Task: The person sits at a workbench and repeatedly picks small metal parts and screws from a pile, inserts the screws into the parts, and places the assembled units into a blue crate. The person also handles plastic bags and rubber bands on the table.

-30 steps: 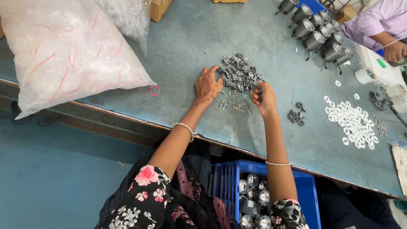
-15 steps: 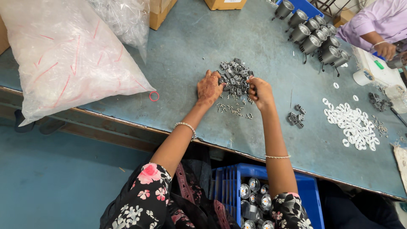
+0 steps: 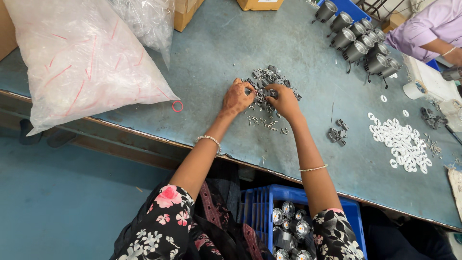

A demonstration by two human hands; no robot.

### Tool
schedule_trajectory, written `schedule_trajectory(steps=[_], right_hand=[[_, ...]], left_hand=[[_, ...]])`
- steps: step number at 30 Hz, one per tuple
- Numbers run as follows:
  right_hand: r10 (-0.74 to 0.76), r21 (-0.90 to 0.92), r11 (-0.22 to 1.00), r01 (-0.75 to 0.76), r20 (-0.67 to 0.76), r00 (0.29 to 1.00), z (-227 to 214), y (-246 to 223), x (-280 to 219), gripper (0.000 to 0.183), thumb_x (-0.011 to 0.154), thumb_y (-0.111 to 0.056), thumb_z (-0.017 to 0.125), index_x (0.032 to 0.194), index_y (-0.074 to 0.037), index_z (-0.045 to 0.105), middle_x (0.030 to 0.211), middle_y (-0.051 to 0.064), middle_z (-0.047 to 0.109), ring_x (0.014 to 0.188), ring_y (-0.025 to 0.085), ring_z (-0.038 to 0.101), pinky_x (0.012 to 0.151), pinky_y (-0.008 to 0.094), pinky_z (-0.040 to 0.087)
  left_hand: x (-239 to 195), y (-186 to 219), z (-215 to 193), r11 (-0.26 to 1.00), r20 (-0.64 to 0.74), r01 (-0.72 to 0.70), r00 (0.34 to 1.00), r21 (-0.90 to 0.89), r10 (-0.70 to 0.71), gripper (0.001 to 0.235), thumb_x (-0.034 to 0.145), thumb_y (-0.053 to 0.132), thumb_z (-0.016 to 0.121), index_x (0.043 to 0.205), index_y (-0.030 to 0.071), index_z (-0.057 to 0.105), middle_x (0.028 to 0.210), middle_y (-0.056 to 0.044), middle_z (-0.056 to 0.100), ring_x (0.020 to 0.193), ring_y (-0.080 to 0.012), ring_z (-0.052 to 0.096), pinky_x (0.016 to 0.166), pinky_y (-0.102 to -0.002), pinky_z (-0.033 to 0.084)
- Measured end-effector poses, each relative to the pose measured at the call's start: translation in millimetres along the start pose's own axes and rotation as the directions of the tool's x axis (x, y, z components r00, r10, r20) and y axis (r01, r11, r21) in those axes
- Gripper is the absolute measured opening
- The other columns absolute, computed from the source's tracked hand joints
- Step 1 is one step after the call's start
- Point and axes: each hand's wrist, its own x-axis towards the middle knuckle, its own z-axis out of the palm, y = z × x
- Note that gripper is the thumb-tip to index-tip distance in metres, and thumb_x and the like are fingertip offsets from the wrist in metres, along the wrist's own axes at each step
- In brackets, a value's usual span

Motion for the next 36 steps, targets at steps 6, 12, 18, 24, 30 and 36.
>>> schedule_trajectory(steps=[6,12,18,24,30,36], right_hand=[[0.373,0.819,0.502,-0.279,0.085,0.924,3,31,-6,0.023,0.093,-0.014,0.072,0.111,-0.004,0.064,0.09,0.008,0.058,0.069,0.018,0.051,0.054,0.031,0.038],[0.37,0.889,-0.396,-0.231,0.384,0.846,-33,55,-27,0.033,0.083,-0.026,0.065,0.104,-0.002,0.056,0.094,0.017,0.062,0.077,0.024,0.059,0.056,0.031,0.043],[0.568,0.929,-0.269,-0.252,0.365,0.737,-49,91,-43,0.026,0.096,-0.025,0.077,0.097,-0.006,0.059,0.084,0.01,0.061,0.064,0.016,0.053,0.045,0.025,0.034],[0.618,0.536,0.653,-0.535,0.03,0.785,-22,125,-55,0.022,0.091,-0.019,0.074,0.112,-0.012,0.073,0.076,0.002,0.063,0.056,0.009,0.051,0.043,0.024,0.037],[0.301,0.031,0.954,-0.3,-0.141,0.943,-2,117,-54,0.032,0.084,-0.018,0.083,0.113,-0.006,0.077,0.073,0.004,0.066,0.062,0.01,0.059,0.057,0.024,0.045],[0.606,0.833,0.299,-0.465,0.21,0.767,-23,98,-46,0.029,0.093,-0.02,0.072,0.112,0.001,0.062,0.086,0.007,0.062,0.065,0.013,0.054,0.05,0.025,0.038]], left_hand=[[-9,1,-8,0.998,0.134,-0.031,0.991,0.059,0.023,0.035,0.078,0.035,0.083,0.103,0.014,0.071,0.117,-0.011,0.057,0.11,-0.0293,0.063,0.096,-0.041,0.051],[-12,-3,-6,0.999,0.102,-0.039,0.994,0.017,0.037,0.037,0.082,0.033,0.081,0.108,0.011,0.066,0.119,-0.013,0.056,0.112,-0.0319,0.062,0.098,-0.043,0.051],[0,-27,5,0.965,-0.067,-0.104,0.994,-0.241,0.091,0.039,0.092,0.031,0.076,0.115,0.008,0.054,0.118,-0.013,0.058,0.107,-0.0321,0.062,0.094,-0.044,0.052],[-6,-26,11,0.932,-0.085,-0.256,0.967,-0.257,0.242,0.036,0.098,0.016,0.068,0.124,0.008,0.043,0.116,-0.018,0.057,0.102,-0.0308,0.063,0.089,-0.043,0.052],[-5,-27,12,0.927,-0.035,-0.166,0.986,-0.336,0.164,0.035,0.103,0.016,0.062,0.128,0.009,0.037,0.105,-0.015,0.064,0.093,-0.0297,0.066,0.085,-0.044,0.052],[15,-40,22,0.576,0.025,-0.019,0.997,-0.817,0.069,0.035,0.104,0.024,0.063,0.135,0.012,0.051,0.098,-0.005,0.063,0.075,-0.0115,0.054,0.058,-0.028,0.042]])
